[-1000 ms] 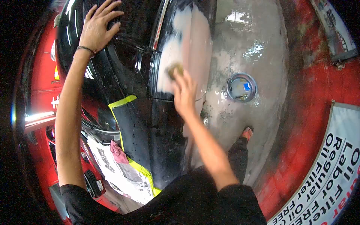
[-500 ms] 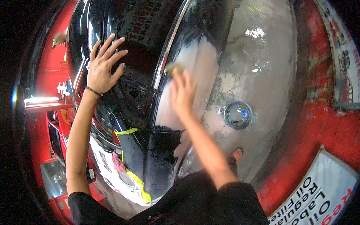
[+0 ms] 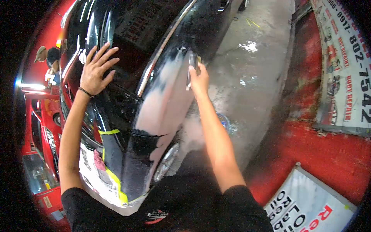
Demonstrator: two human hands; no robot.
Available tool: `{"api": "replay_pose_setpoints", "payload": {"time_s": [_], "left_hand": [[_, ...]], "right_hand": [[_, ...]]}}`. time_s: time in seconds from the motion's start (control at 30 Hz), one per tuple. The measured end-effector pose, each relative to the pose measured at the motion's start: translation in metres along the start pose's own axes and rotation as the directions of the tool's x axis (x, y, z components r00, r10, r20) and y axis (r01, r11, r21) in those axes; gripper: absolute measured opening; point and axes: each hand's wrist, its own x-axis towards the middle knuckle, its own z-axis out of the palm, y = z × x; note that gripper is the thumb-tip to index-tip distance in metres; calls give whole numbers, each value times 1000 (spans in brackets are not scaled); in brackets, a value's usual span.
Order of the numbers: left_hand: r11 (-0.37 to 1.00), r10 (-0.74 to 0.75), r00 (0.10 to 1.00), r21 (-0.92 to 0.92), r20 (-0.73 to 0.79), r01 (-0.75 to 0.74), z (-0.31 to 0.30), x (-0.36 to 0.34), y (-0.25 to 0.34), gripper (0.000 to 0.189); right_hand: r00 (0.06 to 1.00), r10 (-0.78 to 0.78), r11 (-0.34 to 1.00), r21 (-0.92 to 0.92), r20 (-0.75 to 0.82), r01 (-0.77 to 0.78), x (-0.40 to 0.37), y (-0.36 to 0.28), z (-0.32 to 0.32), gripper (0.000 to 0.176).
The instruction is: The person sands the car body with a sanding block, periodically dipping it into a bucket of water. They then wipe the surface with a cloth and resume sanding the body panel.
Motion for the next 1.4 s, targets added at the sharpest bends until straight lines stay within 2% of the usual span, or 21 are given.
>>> {"api": "replay_pose_setpoints", "payload": {"time_s": [0.13,0.2,0.33,0.4,0.47,0.53,0.6,0.67,0.73,0.8,0.9,0.97,1.0,1.03,1.07,1.1,1.17,1.23,1.33,1.37,1.4], "left_hand": [[1000,0,1000,1,19,0,1,0,-2,48],[1000,-13,1000,13,22,13,1,-1,-1,56],[999,-35,999,-24,25,35,-4,4,-2,61],[997,-72,996,-18,46,73,-5,7,1,63],[995,-101,992,-2,81,102,-5,9,2,65],[989,-149,983,17,109,148,-5,11,8,67],[981,-193,972,41,136,189,-10,16,13,69],[965,-262,960,59,103,257,-9,23,20,72],[941,-337,940,42,55,335,-12,35,36,73],[872,-490,872,-2,-3,490,-7,52,69,75],[741,-668,735,-187,-116,645,48,73,146,71],[642,-735,677,-353,-31,681,92,81,232,69],[552,-754,646,-419,117,721,108,84,285,69],[409,-746,588,-482,313,775,94,99,345,71],[308,-711,527,-468,466,829,136,81,408,77],[236,-630,509,-480,586,845,154,59,473,86],[-102,-404,324,-394,855,913,148,48,571,91],[-201,-238,179,-229,955,952,133,60,610,87],[-242,-171,64,-105,983,965,121,83,613,82],[-249,-179,41,-86,983,965,118,88,608,80],[-255,-190,25,-74,982,964,118,90,603,78]], "right_hand": [[981,79,989,-106,-177,-99,-9,71,-141,57],[956,142,981,-96,-255,-171,-13,61,-229,58],[951,108,941,-279,-291,-192,-36,0,-387,42],[949,105,818,-517,-298,-253,-61,-17,-462,35],[935,186,772,-543,-302,-330,-94,-30,-517,27],[946,138,817,-506,-293,-276,-129,26,-608,23],[902,272,718,-553,-337,-423,-170,-8,-623,22],[905,238,551,-717,-354,-426,-191,-13,-644,23],[898,222,577,-691,-380,-435,-211,54,-724,26],[789,368,275,-753,-492,-598,-192,4,-708,30],[874,299,190,-874,-382,-447,-145,-5,-725,33],[800,377,320,-745,-466,-585,-100,-46,-701,33],[766,417,382,-671,-488,-635,-68,-69,-688,34],[826,370,432,-708,-425,-558,-38,-59,-704,34],[872,322,479,-732,-367,-485,-17,-50,-712,34],[911,270,521,-749,-311,-410,4,-40,-722,34],[937,240,534,-772,-253,-345,53,-41,-726,32],[947,242,533,-786,-212,-312,103,-42,-726,30],[929,321,512,-791,-186,-335,161,-35,-734,27],[986,163,462,-880,-40,-112,180,7,-762,25],[980,198,425,-900,-18,-102,195,0,-760,27]]}}
